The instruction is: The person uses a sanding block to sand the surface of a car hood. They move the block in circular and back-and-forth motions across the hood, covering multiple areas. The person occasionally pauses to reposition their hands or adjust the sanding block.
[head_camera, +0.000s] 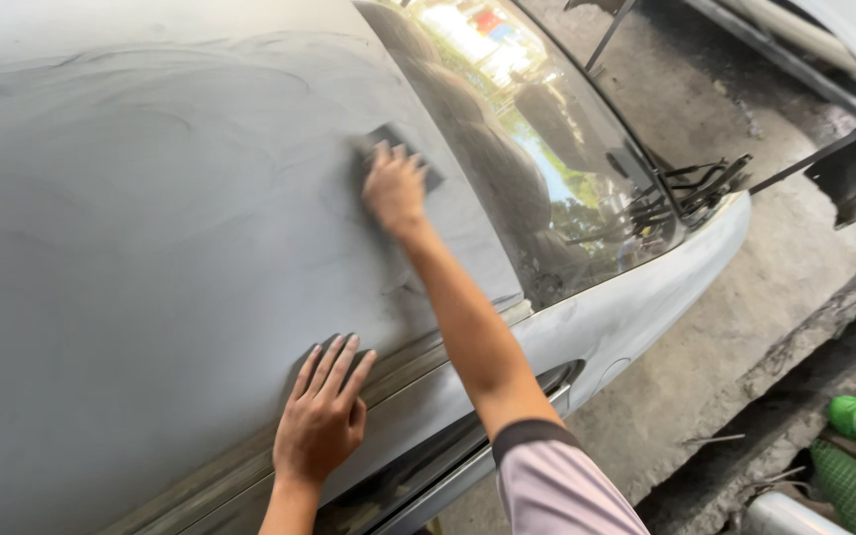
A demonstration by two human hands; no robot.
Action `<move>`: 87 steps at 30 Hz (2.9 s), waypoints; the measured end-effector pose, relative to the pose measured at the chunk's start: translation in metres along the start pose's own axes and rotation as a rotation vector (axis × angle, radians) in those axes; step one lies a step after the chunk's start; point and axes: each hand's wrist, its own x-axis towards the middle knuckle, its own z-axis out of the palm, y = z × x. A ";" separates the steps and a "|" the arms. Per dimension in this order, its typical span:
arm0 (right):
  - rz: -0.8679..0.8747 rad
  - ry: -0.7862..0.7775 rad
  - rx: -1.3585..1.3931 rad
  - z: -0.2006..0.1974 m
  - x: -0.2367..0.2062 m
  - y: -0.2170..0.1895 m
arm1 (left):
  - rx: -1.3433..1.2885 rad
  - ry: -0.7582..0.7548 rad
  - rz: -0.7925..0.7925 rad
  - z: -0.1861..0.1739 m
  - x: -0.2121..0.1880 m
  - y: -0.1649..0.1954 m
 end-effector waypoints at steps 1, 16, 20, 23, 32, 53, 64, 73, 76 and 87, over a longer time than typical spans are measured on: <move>0.139 -0.066 -0.036 0.001 0.008 0.005 | 0.000 0.006 0.006 0.000 0.000 0.000; 0.323 -0.007 0.020 0.003 0.032 -0.006 | -0.022 -0.012 0.005 0.000 -0.001 -0.005; -0.005 0.007 0.000 0.023 -0.010 -0.020 | -0.048 -0.010 -0.001 -0.003 0.000 -0.005; -0.076 -0.098 0.104 0.021 -0.009 -0.046 | -0.003 -0.031 0.000 -0.004 0.001 -0.004; 0.070 -0.041 0.037 0.009 -0.010 -0.008 | -0.026 -0.020 0.007 0.001 0.000 -0.002; -0.041 -0.074 -0.141 0.015 0.000 -0.014 | -0.019 -0.004 0.000 0.004 -0.001 -0.002; -0.185 0.024 0.020 0.021 -0.046 -0.034 | -0.032 0.029 -0.001 0.000 0.003 0.002; 0.038 0.009 0.011 0.008 -0.074 0.018 | -0.039 0.047 0.009 -0.003 0.006 0.003; -0.085 -0.043 0.118 0.013 -0.089 0.006 | -0.021 0.015 0.001 -0.001 0.004 0.003; 0.012 -0.002 0.075 -0.057 -0.150 -0.019 | 0.035 0.011 0.006 0.001 0.004 0.008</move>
